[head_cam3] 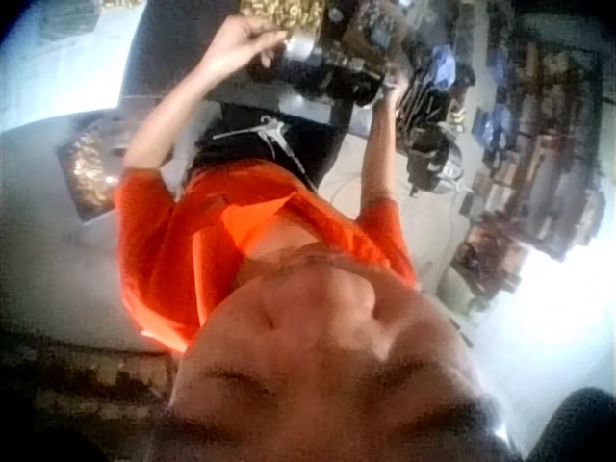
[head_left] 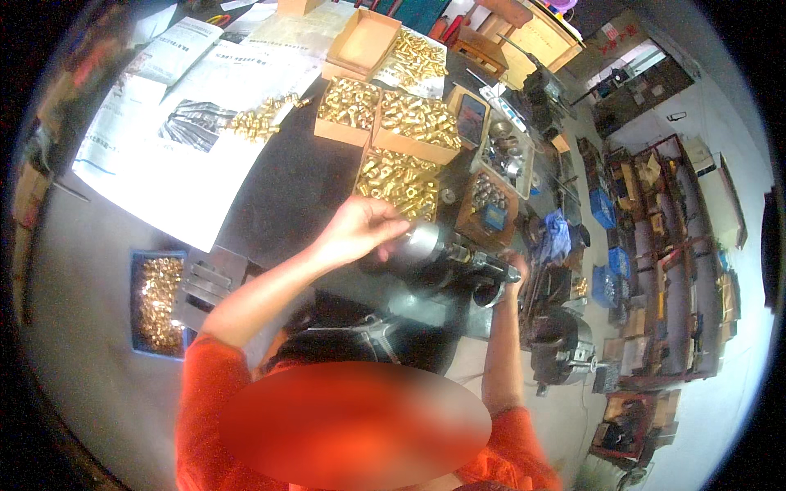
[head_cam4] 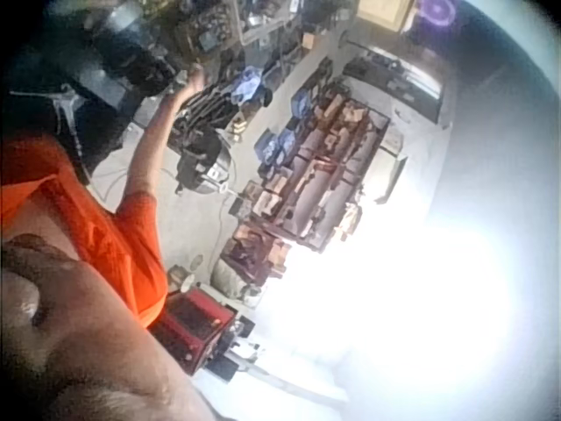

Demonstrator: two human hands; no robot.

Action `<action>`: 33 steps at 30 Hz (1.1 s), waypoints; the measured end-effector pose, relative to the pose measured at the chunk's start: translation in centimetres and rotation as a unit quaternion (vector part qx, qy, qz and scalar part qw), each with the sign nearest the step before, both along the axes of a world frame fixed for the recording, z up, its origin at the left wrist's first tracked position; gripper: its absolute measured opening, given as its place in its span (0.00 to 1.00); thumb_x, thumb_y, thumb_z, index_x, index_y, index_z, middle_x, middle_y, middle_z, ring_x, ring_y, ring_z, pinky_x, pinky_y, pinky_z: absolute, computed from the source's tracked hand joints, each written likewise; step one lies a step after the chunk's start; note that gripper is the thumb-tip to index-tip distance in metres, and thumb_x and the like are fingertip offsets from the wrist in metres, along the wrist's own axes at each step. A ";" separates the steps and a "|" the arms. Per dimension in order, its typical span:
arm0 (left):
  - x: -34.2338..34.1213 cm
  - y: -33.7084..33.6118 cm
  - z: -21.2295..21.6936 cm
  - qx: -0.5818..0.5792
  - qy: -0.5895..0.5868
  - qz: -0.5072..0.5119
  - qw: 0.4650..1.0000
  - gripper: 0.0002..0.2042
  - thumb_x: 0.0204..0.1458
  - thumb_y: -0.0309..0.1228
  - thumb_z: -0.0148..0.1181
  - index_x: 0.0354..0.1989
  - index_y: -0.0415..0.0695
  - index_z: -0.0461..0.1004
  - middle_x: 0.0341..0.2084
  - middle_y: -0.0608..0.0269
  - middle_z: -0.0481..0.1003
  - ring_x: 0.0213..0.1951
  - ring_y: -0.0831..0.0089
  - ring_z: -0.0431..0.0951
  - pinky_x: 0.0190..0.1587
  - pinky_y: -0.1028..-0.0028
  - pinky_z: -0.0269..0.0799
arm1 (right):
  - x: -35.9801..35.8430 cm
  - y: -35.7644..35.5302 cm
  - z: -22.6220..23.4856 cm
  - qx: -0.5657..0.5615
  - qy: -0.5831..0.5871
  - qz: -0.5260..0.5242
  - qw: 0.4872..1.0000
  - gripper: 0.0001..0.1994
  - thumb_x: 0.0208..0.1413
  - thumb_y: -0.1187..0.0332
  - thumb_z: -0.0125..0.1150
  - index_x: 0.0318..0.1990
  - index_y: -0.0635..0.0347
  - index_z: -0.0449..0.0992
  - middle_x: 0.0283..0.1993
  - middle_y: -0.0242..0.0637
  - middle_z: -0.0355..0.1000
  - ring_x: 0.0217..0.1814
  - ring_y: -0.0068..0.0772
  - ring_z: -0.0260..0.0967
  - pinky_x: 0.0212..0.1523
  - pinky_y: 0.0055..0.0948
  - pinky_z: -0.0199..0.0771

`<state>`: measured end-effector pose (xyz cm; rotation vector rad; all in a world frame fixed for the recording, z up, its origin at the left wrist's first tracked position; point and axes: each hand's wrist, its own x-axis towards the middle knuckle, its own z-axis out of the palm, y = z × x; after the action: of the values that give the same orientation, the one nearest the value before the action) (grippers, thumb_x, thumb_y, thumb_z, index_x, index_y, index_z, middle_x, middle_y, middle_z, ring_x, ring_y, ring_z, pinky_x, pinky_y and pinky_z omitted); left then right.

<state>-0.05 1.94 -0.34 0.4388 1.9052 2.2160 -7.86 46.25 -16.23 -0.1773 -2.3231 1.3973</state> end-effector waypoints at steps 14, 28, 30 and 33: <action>0.5 -1.1 -0.2 0.086 -0.059 -0.050 0.993 0.07 0.47 0.26 0.57 0.30 0.33 0.71 0.19 0.61 0.72 0.19 0.76 0.72 0.23 0.78 0.70 | 13.3 -8.9 9.8 -0.477 0.006 0.026 0.879 0.08 0.50 0.64 0.47 0.28 0.58 0.67 0.19 0.24 0.52 0.15 0.15 0.45 0.11 0.15 0.42; -6.2 -3.2 -1.6 -0.083 0.019 0.123 0.989 0.12 0.46 0.23 0.56 0.40 0.33 0.68 0.23 0.60 0.73 0.18 0.80 0.70 0.20 0.81 0.68 | 7.0 -12.0 17.1 -0.384 0.154 -0.021 0.910 0.07 0.49 0.73 0.43 0.24 0.62 0.67 0.15 0.25 0.50 0.14 0.16 0.44 0.14 0.17 0.44; -6.7 -4.1 -2.3 -0.032 0.047 0.132 0.990 0.14 0.46 0.24 0.56 0.42 0.33 0.67 0.25 0.59 0.73 0.18 0.80 0.71 0.20 0.82 0.67 | 9.2 -11.7 17.1 -0.381 0.178 -0.006 0.907 0.08 0.51 0.72 0.42 0.23 0.61 0.66 0.15 0.25 0.50 0.13 0.16 0.45 0.12 0.16 0.43; -5.5 -7.4 -2.1 -0.074 0.039 0.178 0.980 0.11 0.47 0.23 0.55 0.39 0.33 0.68 0.24 0.58 0.73 0.17 0.79 0.70 0.20 0.82 0.65 | 12.9 -10.6 15.4 -0.379 0.160 0.063 0.909 0.07 0.51 0.67 0.45 0.26 0.60 0.65 0.17 0.24 0.49 0.15 0.14 0.43 0.14 0.15 0.42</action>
<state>-5.54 -5.48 -2.39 0.1713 2.3276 2.2670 5.07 35.63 -0.87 -0.0133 -1.4557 2.1500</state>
